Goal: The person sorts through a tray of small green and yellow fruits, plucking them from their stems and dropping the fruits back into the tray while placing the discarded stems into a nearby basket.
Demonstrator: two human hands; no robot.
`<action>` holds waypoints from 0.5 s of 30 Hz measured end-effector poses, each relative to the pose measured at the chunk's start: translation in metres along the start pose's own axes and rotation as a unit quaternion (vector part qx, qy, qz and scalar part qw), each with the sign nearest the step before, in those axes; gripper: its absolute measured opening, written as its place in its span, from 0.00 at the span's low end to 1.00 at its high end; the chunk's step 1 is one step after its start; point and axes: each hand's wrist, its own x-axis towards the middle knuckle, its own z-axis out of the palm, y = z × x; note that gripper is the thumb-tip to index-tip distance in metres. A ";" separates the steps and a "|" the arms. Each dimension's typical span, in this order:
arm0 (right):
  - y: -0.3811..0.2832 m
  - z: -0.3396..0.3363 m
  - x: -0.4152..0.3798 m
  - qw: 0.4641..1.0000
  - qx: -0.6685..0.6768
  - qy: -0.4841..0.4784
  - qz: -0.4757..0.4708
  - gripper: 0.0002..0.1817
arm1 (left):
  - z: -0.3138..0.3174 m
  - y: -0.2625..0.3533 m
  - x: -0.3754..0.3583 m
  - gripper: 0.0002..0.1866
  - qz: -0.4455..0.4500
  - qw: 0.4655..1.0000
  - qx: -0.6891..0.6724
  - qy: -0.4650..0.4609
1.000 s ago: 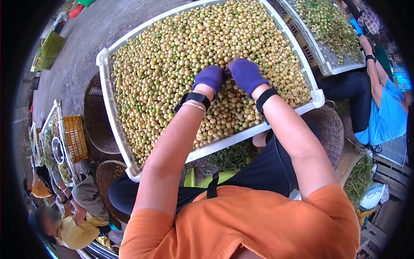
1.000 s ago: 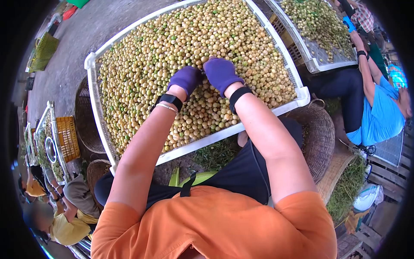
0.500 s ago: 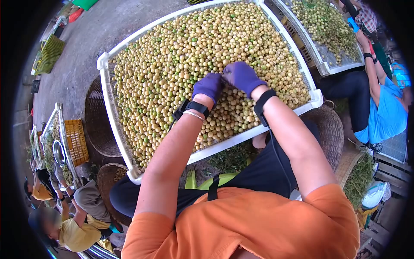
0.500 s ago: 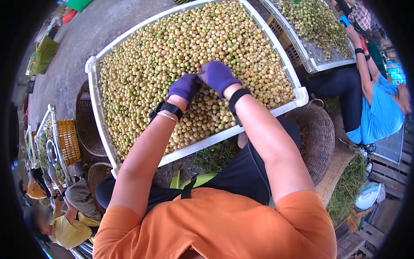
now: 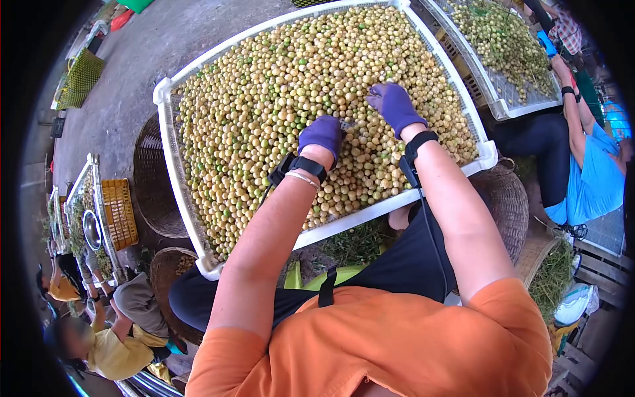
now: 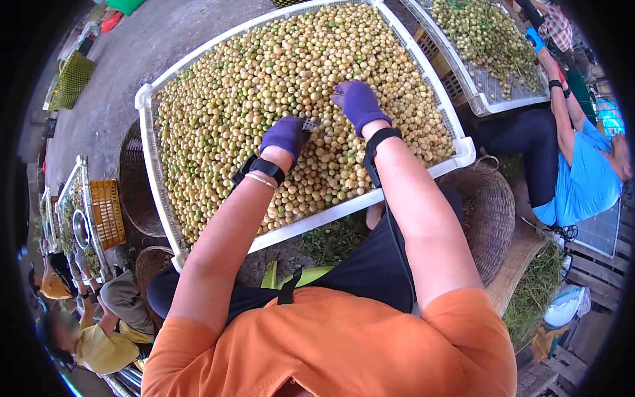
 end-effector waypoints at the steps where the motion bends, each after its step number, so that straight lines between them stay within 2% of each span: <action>1: -0.001 0.000 0.002 0.999 -0.038 -0.017 -0.014 0.17 | -0.001 0.001 0.001 0.11 -0.001 1.000 0.001 -0.003; 3: -0.005 -0.004 0.002 0.993 -0.102 -0.042 -0.031 0.16 | -0.004 0.003 0.001 0.11 0.001 1.000 -0.003 -0.015; 6: -0.004 -0.005 0.002 0.988 -0.119 -0.094 0.018 0.17 | -0.003 -0.001 0.003 0.12 0.009 0.999 -0.031 -0.034; 8: -0.001 -0.009 0.000 0.992 -0.089 -0.086 0.028 0.16 | 0.005 -0.013 0.009 0.14 0.017 0.997 -0.069 -0.032; 9: -0.006 -0.015 0.000 0.993 -0.074 -0.081 0.033 0.16 | -0.018 -0.005 -0.001 0.15 -0.002 0.994 -0.102 -0.050; 10: -0.009 -0.020 -0.004 0.998 0.003 -0.035 0.060 0.14 | -0.015 -0.007 0.001 0.15 0.008 0.989 -0.144 -0.004; 11: -0.012 -0.026 -0.005 0.981 0.131 -0.029 0.143 0.14 | -0.009 -0.010 0.002 0.15 0.017 0.981 -0.188 0.042; 12: -0.017 -0.031 -0.006 0.941 0.253 -0.025 0.223 0.13 | -0.004 -0.010 0.004 0.15 0.026 0.968 -0.233 0.087; 14: -0.022 -0.037 -0.009 0.918 0.339 -0.052 0.199 0.13 | 0.009 -0.007 0.021 0.17 0.061 0.959 -0.250 0.119; 15: -0.023 -0.039 -0.010 0.903 0.381 -0.064 0.186 0.13 | 0.002 0.001 0.023 0.17 0.059 0.971 -0.214 0.093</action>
